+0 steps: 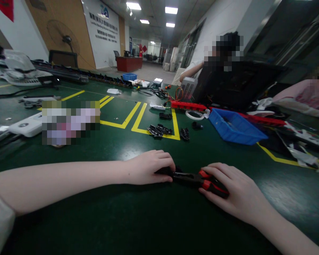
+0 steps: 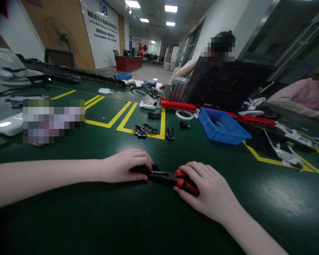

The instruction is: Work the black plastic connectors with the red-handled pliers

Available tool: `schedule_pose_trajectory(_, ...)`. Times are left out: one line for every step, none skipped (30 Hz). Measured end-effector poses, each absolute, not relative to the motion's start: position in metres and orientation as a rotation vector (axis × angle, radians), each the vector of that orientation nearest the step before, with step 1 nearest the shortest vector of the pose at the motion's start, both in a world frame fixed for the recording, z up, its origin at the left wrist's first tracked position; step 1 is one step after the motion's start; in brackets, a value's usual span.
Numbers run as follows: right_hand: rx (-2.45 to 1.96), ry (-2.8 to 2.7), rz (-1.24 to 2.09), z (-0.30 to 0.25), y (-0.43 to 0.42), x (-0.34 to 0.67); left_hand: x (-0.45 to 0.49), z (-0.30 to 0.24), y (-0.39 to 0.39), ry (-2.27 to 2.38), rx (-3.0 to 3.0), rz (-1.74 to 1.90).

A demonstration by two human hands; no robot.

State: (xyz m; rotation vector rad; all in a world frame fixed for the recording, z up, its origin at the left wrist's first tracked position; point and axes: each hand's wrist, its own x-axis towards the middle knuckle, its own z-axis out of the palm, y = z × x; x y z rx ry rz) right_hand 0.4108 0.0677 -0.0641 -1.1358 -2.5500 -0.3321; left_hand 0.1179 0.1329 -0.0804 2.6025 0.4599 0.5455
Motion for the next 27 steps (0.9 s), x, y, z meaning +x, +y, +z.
schedule_pose_trajectory(-1.126, -2.547, -0.351, -0.0639, 0.0678, 0.412, 0.1179, -0.0804, 0.1329, 0.453, 2.611, 0.544)
schedule_pose_trajectory(-1.12, -2.543, -0.361, -0.0637, 0.0678, 0.4131, 0.1178, -0.0804, 0.1329, 0.45, 2.616, 0.544)
schedule_pose_trajectory(-1.119, -2.537, -0.363, -0.0635, 0.0677, 0.4138, 0.1178, -0.0802, 0.1328, 0.448, 2.617, 0.546)
schedule_pose_trajectory(-1.12, -2.528, -0.358, -0.0634, 0.0675, 0.4141, 0.1177, -0.0799, 0.1327, 0.447, 2.616, 0.547)
schedule_pose_trajectory(-1.122, -2.519, -0.349, -0.0632, 0.0671, 0.4139, 0.1176, -0.0797, 0.1326, 0.447, 2.614, 0.547)
schedule_pose_trajectory(-1.122, -2.511, -0.338, -0.0631, 0.0666, 0.4132, 0.1175, -0.0794, 0.1326, 0.446, 2.612, 0.545)
schedule_pose_trajectory(-1.123, -2.506, -0.326, -0.0631, 0.0661, 0.4123, 0.1174, -0.0793, 0.1326, 0.444, 2.61, 0.546)
schedule_pose_trajectory(-1.123, -2.501, -0.316, -0.0632, 0.0655, 0.4113, 0.1173, -0.0794, 0.1327, 0.441, 2.61, 0.547)
schedule_pose_trajectory(-1.125, -2.496, -0.306, -0.0634, 0.0649, 0.4104, 0.1172, -0.0797, 0.1328, 0.437, 2.611, 0.549)
schedule_pose_trajectory(-1.13, -2.494, -0.293, -0.0638, 0.0644, 0.4096, 0.1171, -0.0802, 0.133, 0.432, 2.611, 0.553)
schedule_pose_trajectory(-1.137, -2.491, -0.28, -0.0644, 0.064, 0.4092, 0.1169, -0.0809, 0.1332, 0.426, 2.611, 0.556)
schedule_pose_trajectory(-1.142, -2.487, -0.269, -0.065, 0.0639, 0.4093, 0.1168, -0.0816, 0.1335, 0.421, 2.611, 0.559)
schedule_pose_trajectory(-1.143, -2.485, -0.26, -0.0657, 0.0639, 0.4099, 0.1167, -0.0823, 0.1338, 0.416, 2.61, 0.561)
schedule_pose_trajectory(-1.139, -2.485, -0.257, -0.0663, 0.0642, 0.4109, 0.1166, -0.083, 0.1341, 0.411, 2.608, 0.563)
schedule_pose_trajectory(-1.131, -2.489, -0.261, -0.0669, 0.0648, 0.4123, 0.1165, -0.0835, 0.1345, 0.408, 2.607, 0.564)
schedule_pose_trajectory(-1.118, -2.494, -0.273, -0.0673, 0.0655, 0.4138, 0.1164, -0.0837, 0.1348, 0.405, 2.604, 0.568)
schedule_pose_trajectory(-1.106, -2.5, -0.288, -0.0676, 0.0662, 0.4153, 0.1164, -0.0838, 0.1352, 0.404, 2.601, 0.57)
schedule_pose_trajectory(-1.097, -2.506, -0.306, -0.0678, 0.0669, 0.4166, 0.1164, -0.0837, 0.1354, 0.403, 2.597, 0.57)
schedule_pose_trajectory(-1.089, -2.511, -0.322, -0.0677, 0.0675, 0.4175, 0.1164, -0.0834, 0.1356, 0.402, 2.593, 0.568)
schedule_pose_trajectory(-1.083, -2.515, -0.334, -0.0676, 0.0678, 0.418, 0.1164, -0.0831, 0.1357, 0.403, 2.59, 0.566)
schedule_pose_trajectory(-1.079, -2.518, -0.343, -0.0674, 0.068, 0.4182, 0.1164, -0.0828, 0.1357, 0.405, 2.587, 0.563)
schedule_pose_trajectory(-1.076, -2.518, -0.35, -0.0673, 0.0679, 0.4181, 0.1164, -0.0825, 0.1357, 0.408, 2.585, 0.56)
schedule_pose_trajectory(-1.074, -2.518, -0.358, -0.0672, 0.0678, 0.4179, 0.1164, -0.0823, 0.1357, 0.41, 2.584, 0.559)
schedule_pose_trajectory(-1.073, -2.518, -0.367, -0.0673, 0.0677, 0.4179, 0.1163, -0.0822, 0.1357, 0.413, 2.583, 0.559)
schedule_pose_trajectory(-1.077, -2.515, -0.38, -0.0675, 0.0677, 0.4179, 0.1162, -0.0821, 0.1356, 0.414, 2.582, 0.558)
schedule_pose_trajectory(-1.084, -2.508, -0.395, -0.0677, 0.0677, 0.4182, 0.1161, -0.082, 0.1356, 0.415, 2.582, 0.557)
schedule_pose_trajectory(-1.092, -2.501, -0.406, -0.0679, 0.0678, 0.4187, 0.116, -0.0819, 0.1355, 0.414, 2.58, 0.557)
